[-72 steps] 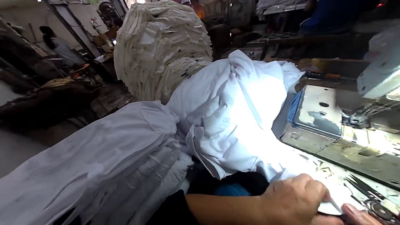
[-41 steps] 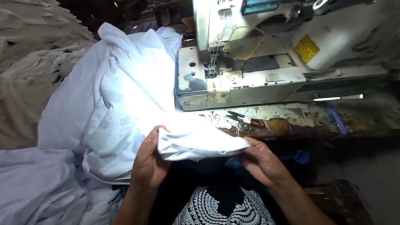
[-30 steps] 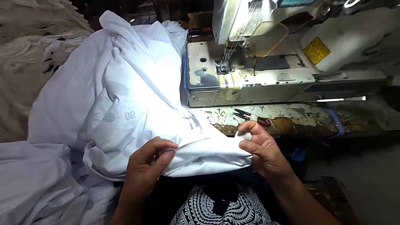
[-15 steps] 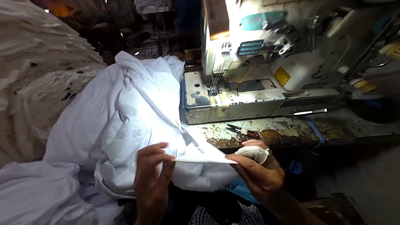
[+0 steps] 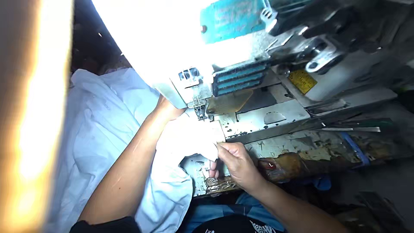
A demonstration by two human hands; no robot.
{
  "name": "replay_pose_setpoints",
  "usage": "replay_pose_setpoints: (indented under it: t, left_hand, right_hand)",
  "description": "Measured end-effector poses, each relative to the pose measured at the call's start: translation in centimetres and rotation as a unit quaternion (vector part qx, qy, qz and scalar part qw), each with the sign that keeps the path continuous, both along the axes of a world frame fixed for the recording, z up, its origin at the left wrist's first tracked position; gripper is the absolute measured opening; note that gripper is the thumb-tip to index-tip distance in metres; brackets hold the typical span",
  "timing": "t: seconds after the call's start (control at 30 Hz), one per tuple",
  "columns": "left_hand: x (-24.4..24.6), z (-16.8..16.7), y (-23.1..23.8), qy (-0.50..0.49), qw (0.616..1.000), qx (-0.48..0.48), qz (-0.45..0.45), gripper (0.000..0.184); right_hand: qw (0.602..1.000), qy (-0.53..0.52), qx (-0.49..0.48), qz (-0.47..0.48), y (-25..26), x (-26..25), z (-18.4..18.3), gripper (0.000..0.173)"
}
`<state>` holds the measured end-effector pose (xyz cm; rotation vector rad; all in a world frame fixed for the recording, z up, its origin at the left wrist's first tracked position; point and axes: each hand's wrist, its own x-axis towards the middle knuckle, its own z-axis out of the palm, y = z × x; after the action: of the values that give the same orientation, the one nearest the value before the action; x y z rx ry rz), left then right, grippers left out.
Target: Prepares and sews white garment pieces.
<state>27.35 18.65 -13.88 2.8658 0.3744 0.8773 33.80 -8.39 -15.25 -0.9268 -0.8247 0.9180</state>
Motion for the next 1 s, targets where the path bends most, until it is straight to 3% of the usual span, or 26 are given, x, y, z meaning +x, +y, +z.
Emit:
replay_pose_setpoints:
  t: [0.23, 0.33, 0.4, 0.47, 0.57, 0.63, 0.7, 0.77, 0.83, 0.9, 1.0]
  left_hand:
    - [0.4, 1.1, -0.1, 0.046, 0.998, -0.006, 0.043, 0.049]
    - [-0.1, 6.5, -5.2, 0.117, 0.983, -0.046, 0.134, 0.046]
    - [-1.8, 9.0, -8.1, 0.113, 0.981, -0.063, 0.142, 0.04]
    - [-4.6, 8.8, -9.7, 0.036, 0.997, -0.041, 0.06, 0.02]
    - [-7.6, 7.6, -12.1, 0.029, 0.999, -0.026, -0.01, 0.018]
    - [-7.9, 6.6, -12.5, 0.027, 1.0, 0.004, -0.002, 0.017]
    - [-7.4, 5.8, -12.3, -0.005, 0.999, 0.036, 0.013, 0.015]
    - [-6.7, 4.9, -12.1, -0.08, 0.995, 0.05, 0.007, 0.014]
    - [-6.0, 4.6, -12.0, -0.204, 0.978, 0.044, -0.008, 0.013]
    - [-5.8, 5.5, -12.4, -0.297, 0.954, 0.04, -0.024, 0.011]
    - [-6.0, 6.1, -14.0, -0.345, 0.937, 0.04, -0.026, 0.009]
  right_hand:
    - [0.995, -0.085, -0.038, -0.029, 0.1, -0.1, -0.2, 0.036]
    - [0.974, -0.213, -0.039, -0.063, -0.9, 0.5, -0.6, 0.041]
    - [0.911, -0.36, 0.019, -0.2, -2.2, 0.9, -1.3, 0.04]
    - [0.835, -0.446, 0.062, -0.316, -3.4, 1.4, -1.1, 0.029]
    - [0.776, -0.52, 0.05, -0.353, -2.7, 1.4, -0.2, 0.035]
    - [0.788, -0.514, 0.069, -0.333, -1.3, 1.3, 0.1, 0.024]
    - [0.829, -0.463, 0.103, -0.294, -0.3, 1.0, 0.5, 0.013]
    - [0.91, -0.343, 0.109, -0.205, -0.4, 0.7, 1.0, 0.01]
    - [0.983, -0.163, 0.07, -0.046, -0.7, 1.0, 2.1, 0.005]
    - [0.997, -0.053, 0.031, 0.043, -0.8, 1.6, 2.7, 0.01]
    - [0.997, -0.071, 0.026, 0.022, -1.0, 1.5, 2.6, 0.009]
